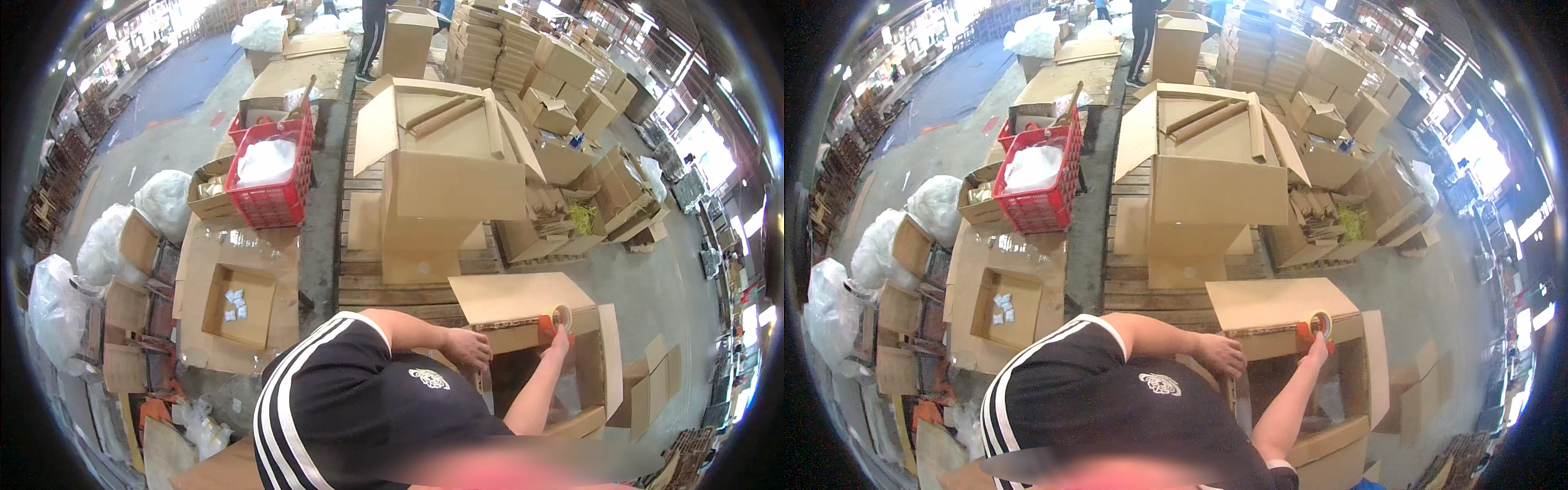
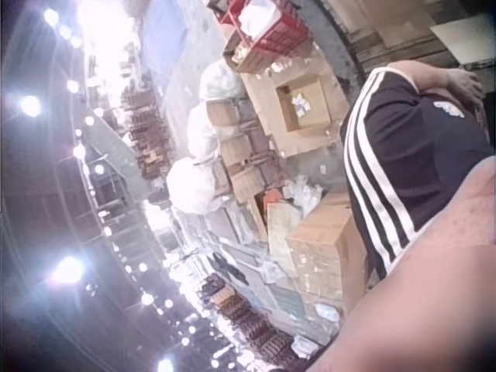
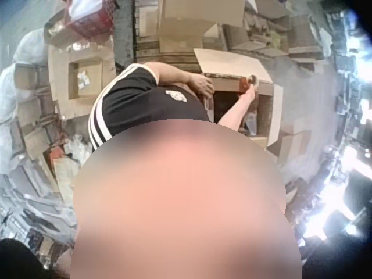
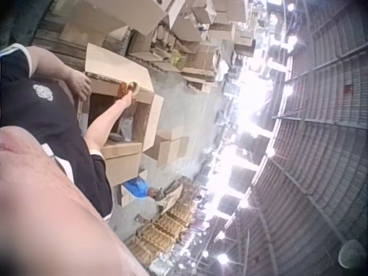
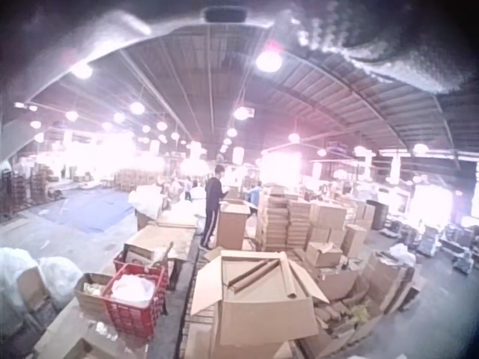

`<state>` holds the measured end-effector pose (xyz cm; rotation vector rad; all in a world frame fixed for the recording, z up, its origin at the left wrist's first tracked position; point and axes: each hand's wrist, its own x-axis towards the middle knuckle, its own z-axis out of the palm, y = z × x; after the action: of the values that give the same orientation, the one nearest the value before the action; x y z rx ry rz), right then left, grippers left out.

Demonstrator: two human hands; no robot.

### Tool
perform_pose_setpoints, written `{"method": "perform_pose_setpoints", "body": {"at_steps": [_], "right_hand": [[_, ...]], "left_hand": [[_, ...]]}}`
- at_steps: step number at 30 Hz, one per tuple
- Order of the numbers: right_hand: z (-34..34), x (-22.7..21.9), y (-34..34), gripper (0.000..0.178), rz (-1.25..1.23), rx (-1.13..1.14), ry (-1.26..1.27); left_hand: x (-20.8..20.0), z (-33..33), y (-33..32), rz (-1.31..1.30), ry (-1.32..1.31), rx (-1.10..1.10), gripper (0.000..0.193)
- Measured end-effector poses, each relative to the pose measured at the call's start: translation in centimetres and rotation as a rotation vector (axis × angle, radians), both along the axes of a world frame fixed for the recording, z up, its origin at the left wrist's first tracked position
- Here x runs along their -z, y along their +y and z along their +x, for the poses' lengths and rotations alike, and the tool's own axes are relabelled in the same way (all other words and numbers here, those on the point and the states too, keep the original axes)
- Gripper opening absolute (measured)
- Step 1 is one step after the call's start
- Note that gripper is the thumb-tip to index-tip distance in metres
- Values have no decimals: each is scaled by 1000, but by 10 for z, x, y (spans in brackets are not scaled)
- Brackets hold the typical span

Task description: The person assembles and seals cardboard boxes using a handheld tape dispenser. They fold the flaps, apply tape to close the seams, and place the finished boxes on a wooden pallet. The person also handles flat cardboard pieces and inserts them into other boxes.

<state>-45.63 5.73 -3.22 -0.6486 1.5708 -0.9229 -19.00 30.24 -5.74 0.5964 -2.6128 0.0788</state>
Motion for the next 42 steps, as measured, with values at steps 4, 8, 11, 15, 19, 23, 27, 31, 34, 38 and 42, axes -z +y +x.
{"method": "perform_pose_setpoints", "body": {"at_steps": [4,8,11,15,19,23,27,31,34,38,42], "right_hand": [[-48,-4,22,44,13,-255,0],[-96,19,102,19,-27,-257,-250],[-126,40,171,37,7,-472,-390],[-144,39,218,68,-86,-797,309],[-144,19,223,85,-129,-1038,795],[-140,10,223,73,-125,-1164,763],[-140,12,229,66,-194,-1198,801],[-141,17,231,54,-262,-1203,747],[-140,22,230,54,-274,-1214,736],[-134,34,232,73,-206,-1236,749],[-124,45,236,97,-184,-1204,811]], "left_hand": [[-12,-17,10,113,-65,-50,48],[-24,-46,27,194,-54,-216,54],[-29,-71,42,329,-13,-351,56],[-43,-99,52,334,-75,-456,51],[-63,-115,53,376,-167,-464,57],[-75,-123,54,430,-257,-497,60],[-73,-126,54,442,-311,-498,65],[-74,-128,56,477,-318,-550,72],[-80,-139,64,518,-301,-593,69],[-82,-167,78,542,-296,-752,57],[-76,-191,88,511,-284,-914,50]]}}
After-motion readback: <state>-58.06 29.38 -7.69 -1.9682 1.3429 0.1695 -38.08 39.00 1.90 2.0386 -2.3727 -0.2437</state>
